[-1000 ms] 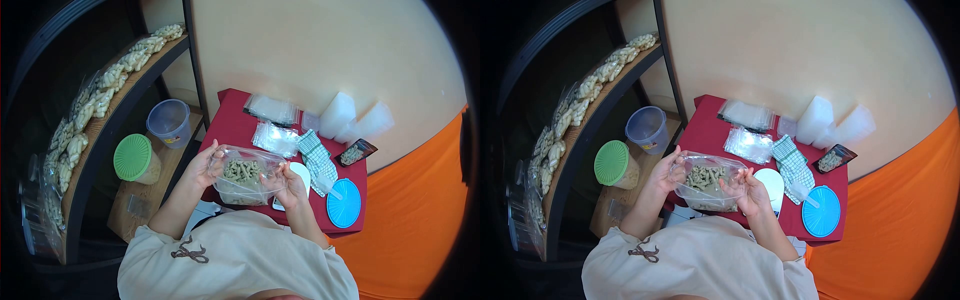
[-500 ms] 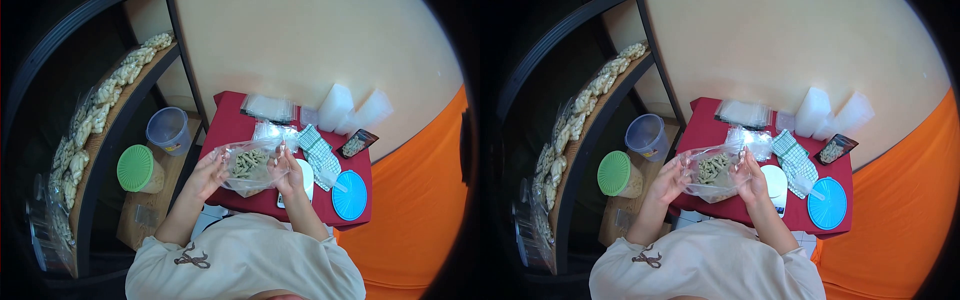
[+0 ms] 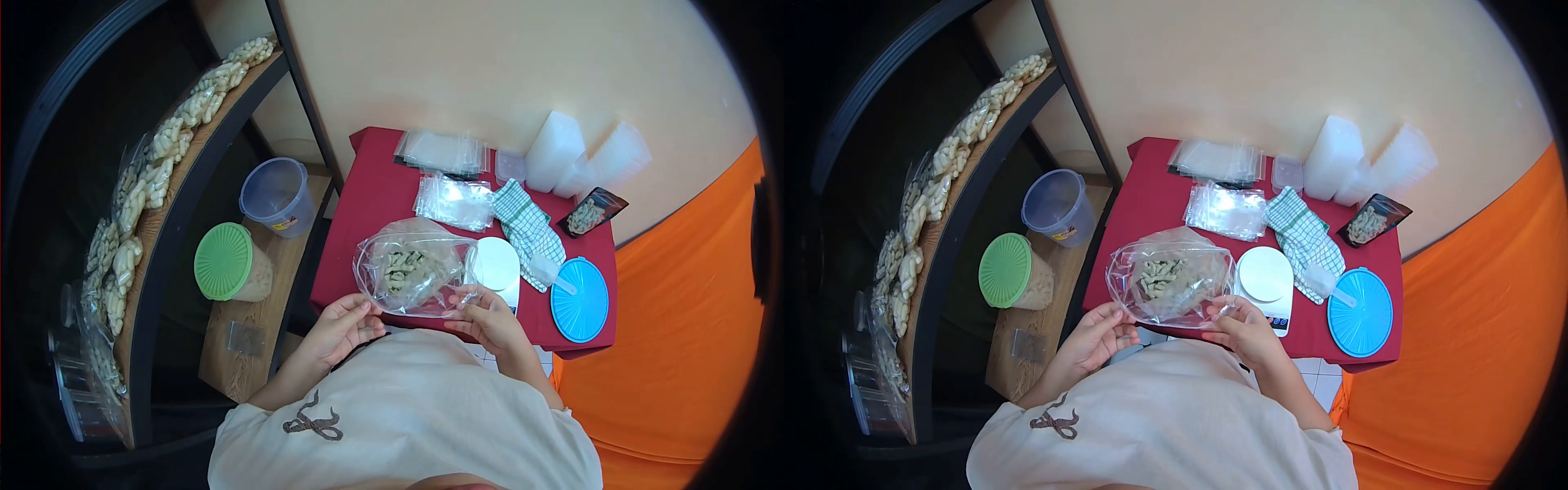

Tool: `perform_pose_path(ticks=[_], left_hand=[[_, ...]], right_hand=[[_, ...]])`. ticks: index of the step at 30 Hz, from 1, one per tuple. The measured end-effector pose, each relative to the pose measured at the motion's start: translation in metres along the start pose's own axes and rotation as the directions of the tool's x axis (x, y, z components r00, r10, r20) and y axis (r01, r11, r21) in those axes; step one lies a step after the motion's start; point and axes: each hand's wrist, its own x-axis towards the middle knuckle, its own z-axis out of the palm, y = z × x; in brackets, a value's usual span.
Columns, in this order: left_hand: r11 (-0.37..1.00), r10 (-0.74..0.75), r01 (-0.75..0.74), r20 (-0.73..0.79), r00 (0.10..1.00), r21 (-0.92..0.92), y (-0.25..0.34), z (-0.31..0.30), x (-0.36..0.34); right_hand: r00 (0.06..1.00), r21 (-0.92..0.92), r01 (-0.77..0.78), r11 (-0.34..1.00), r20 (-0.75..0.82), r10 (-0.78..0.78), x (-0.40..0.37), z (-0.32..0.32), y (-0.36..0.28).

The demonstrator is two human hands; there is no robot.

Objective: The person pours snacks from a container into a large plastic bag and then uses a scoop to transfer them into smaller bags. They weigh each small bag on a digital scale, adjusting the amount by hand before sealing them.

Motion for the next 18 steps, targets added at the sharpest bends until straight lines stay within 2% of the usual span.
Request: perform_pose_path(ticks=[2,3,5,6,10,12,13,15,16,18], left_hand=[[0.984,0.165,-0.167,-0.025,0.986,-0.055,0.004,0.013,-0.001],[0.985,0.160,-0.162,-0.034,0.986,-0.054,0.005,0.012,0.000],[0.972,0.234,-0.233,0.025,0.972,-0.009,0.009,0.010,0.006],[0.970,0.241,-0.242,-0.022,0.970,-0.005,0.015,0.022,0.004],[0.955,0.292,-0.294,-0.049,0.955,-0.045,0.010,0.021,0.015],[0.940,0.280,-0.294,-0.104,0.954,-0.172,0.007,0.025,0.016],[0.940,0.281,-0.295,-0.104,0.954,-0.171,0.006,0.028,0.017],[0.890,0.300,-0.322,-0.115,0.947,-0.322,0.006,0.034,0.018],[0.891,0.300,-0.321,-0.114,0.947,-0.322,0.008,0.034,0.018],[0.874,0.377,-0.356,0.000,0.926,-0.330,0.011,0.035,0.019]], right_hand=[[0.987,0.113,0.142,0.983,0.062,-0.150,0.005,-0.001,0.009],[0.988,0.118,0.134,0.984,0.063,-0.142,0.004,0.001,0.012],[0.963,0.143,0.262,0.954,0.016,-0.267,0.003,0.008,0.009],[0.960,0.147,0.278,0.949,-0.015,-0.279,0.002,0.011,0.008],[0.941,0.227,0.333,0.915,-0.011,-0.339,0.008,0.011,0.011],[0.935,0.309,0.351,0.884,-0.055,-0.351,0.008,0.011,0.010],[0.934,0.309,0.351,0.884,-0.054,-0.352,0.010,0.011,0.011],[0.908,0.386,0.397,0.833,-0.035,-0.417,0.014,0.011,0.014],[0.908,0.386,0.398,0.832,-0.036,-0.418,0.015,0.011,0.015],[0.880,0.417,0.409,0.812,0.053,-0.471,0.016,0.010,0.016]])
